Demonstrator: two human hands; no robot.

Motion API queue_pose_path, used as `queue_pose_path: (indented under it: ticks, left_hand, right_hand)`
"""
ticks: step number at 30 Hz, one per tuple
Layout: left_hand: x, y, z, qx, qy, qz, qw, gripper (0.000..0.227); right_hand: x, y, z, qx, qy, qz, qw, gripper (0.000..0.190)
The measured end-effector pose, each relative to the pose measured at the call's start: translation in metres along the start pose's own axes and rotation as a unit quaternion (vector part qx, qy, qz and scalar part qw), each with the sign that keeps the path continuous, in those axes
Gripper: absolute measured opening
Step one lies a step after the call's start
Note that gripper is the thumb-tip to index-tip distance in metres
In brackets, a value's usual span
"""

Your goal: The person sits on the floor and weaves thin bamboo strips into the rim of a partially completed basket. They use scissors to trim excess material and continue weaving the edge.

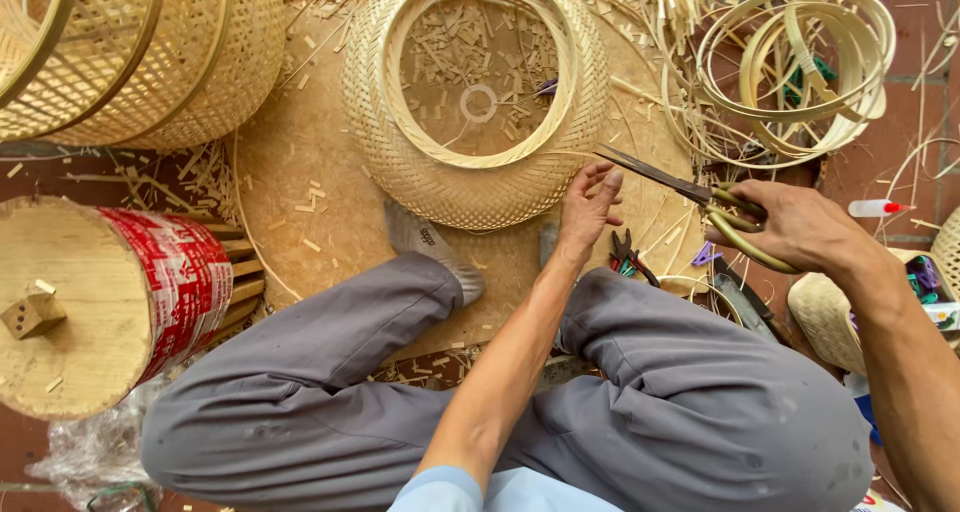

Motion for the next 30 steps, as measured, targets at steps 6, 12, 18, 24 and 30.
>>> queue_pose_path:
  ticks: [6,12,18,24,30]
  left_hand:
    - [-0.011,0.012,-0.005,-0.173,0.057,0.049,0.982,0.046]
    - [-0.061,0.014,-0.043,0.340,0.257,-0.140,0.894,0.037]
    - [-0.014,-0.007,-0.098,0.725,0.393,-0.056,0.563,0.016]
    - [-0.020,-0.011,-0.118,0.677,0.465,0.002,0.570,0.014]
    - [-0.070,-0.052,-0.148,0.376,0.437,-0.041,0.816,0.014]
  right_hand:
    - [0.007,0.003,-0.022,0.056,0.014,0.003,0.998,0.072]
    - [0.016,0.023,-0.026,0.016,0.072,-0.011,0.997,0.074]
    - [0.027,0.063,-0.046,0.154,0.044,-0.036,0.986,0.063]
    - [0.027,0.125,-0.066,0.362,0.021,-0.003,0.932,0.045]
    - [0.035,0.177,-0.047,0.596,-0.066,0.111,0.793,0.045]
Point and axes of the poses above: each hand's wrist, its own x-axis towards the middle knuckle, its own y-axis out of the palm, z = x × y, the point moved 3 cm from there along x, towards the middle knuckle
